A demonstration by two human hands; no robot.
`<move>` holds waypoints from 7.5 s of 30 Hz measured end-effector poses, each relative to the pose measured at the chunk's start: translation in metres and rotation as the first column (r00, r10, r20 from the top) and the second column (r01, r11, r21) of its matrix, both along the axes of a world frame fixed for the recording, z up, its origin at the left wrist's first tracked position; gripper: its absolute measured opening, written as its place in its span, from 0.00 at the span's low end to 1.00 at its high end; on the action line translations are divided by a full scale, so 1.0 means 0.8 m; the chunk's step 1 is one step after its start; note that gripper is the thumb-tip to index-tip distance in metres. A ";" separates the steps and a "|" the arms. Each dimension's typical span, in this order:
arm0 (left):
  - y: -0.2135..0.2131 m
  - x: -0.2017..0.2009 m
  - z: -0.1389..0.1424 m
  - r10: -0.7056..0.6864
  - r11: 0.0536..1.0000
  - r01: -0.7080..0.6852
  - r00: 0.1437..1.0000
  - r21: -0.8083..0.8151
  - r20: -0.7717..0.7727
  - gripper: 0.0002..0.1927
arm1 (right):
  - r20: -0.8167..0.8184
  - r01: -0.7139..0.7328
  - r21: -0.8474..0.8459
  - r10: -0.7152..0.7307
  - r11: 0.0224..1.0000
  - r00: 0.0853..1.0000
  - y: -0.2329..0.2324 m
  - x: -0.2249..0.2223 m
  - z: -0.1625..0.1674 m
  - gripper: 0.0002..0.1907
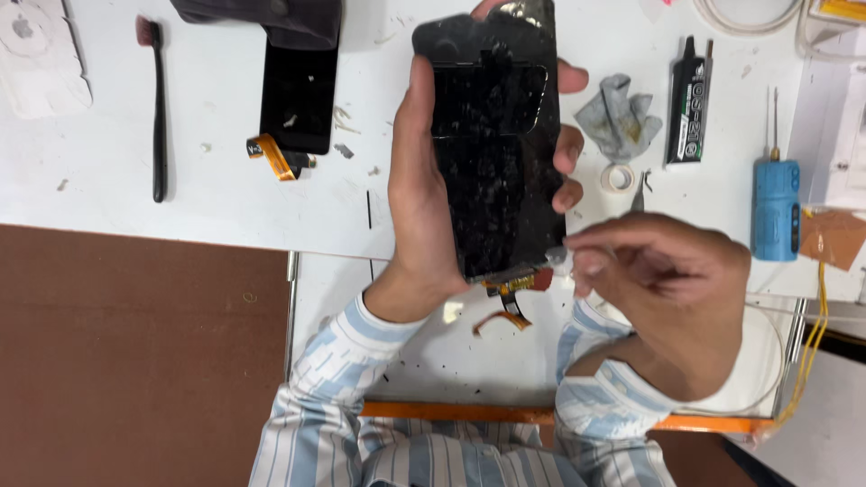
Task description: The person uses a blue electric screwdriver to remove screws from a disassembled smartphone placed on a red mat. They then peel off a protective film from the screen, brush away debris, and wipe the surface with a cloth.
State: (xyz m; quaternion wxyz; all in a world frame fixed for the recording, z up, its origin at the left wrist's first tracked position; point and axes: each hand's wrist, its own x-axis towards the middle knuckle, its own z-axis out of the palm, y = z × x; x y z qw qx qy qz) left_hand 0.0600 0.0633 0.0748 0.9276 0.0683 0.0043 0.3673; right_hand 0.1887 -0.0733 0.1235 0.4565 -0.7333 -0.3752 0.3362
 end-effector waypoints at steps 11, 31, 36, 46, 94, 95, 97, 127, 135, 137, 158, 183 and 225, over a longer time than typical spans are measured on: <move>-0.002 -0.007 0.005 0.095 0.981 -0.092 0.995 0.172 -0.008 0.31 | -0.011 0.003 0.020 -0.003 1.000 1.000 -0.012 -0.008 0.005 0.10; -0.007 -0.004 0.000 0.051 0.995 -0.051 0.999 0.084 -0.003 0.32 | -0.039 -0.139 -0.027 0.138 0.990 0.990 -0.016 0.004 -0.007 0.13; -0.006 -0.002 -0.001 0.100 0.984 -0.096 0.995 0.148 -0.014 0.28 | -0.049 -0.221 -0.017 0.220 0.975 0.974 -0.015 0.007 -0.004 0.11; -0.011 -0.005 0.000 0.173 0.960 -0.147 0.981 0.237 -0.093 0.29 | 0.059 -0.085 -0.037 0.087 0.996 0.994 -0.009 -0.014 0.002 0.11; -0.011 -0.007 0.006 0.126 0.983 -0.103 0.980 0.150 -0.155 0.35 | 0.143 -0.174 -0.018 0.175 0.985 0.974 -0.001 -0.018 -0.001 0.10; -0.010 -0.007 0.006 0.130 0.981 -0.103 0.978 0.162 -0.165 0.35 | 0.145 -0.172 -0.022 0.174 0.985 0.974 -0.002 -0.018 0.000 0.10; -0.010 -0.007 0.005 0.139 0.961 -0.097 0.979 0.259 -0.151 0.37 | 0.123 -0.157 0.037 0.151 0.987 0.981 -0.003 -0.017 0.003 0.11; -0.020 0.005 -0.009 0.258 0.940 -0.220 0.959 0.260 -0.122 0.32 | 0.134 -0.151 -0.064 0.159 0.986 0.978 0.002 -0.031 0.003 0.08; -0.021 0.006 -0.010 0.252 0.944 -0.219 0.962 0.247 -0.109 0.33 | 0.155 -0.236 -0.022 0.236 0.972 0.959 -0.001 -0.028 0.000 0.11; -0.020 0.006 -0.010 0.245 0.943 -0.215 0.965 0.255 -0.091 0.34 | 0.117 -0.212 0.030 0.207 0.977 0.971 -0.003 -0.026 0.001 0.11; -0.018 0.005 -0.011 0.293 0.924 -0.250 0.949 0.288 -0.117 0.32 | 0.101 -0.201 -0.015 0.201 0.980 0.974 0.002 -0.034 -0.001 0.10; -0.015 0.003 -0.004 0.256 0.954 -0.230 0.959 0.193 -0.122 0.34 | 0.187 -0.498 0.094 0.476 0.862 0.859 0.001 -0.017 0.004 0.14; -0.017 0.018 -0.014 0.209 0.977 -0.208 0.978 -0.043 0.010 0.32 | 0.190 -0.271 0.126 0.245 0.954 0.951 0.011 -0.034 0.006 0.12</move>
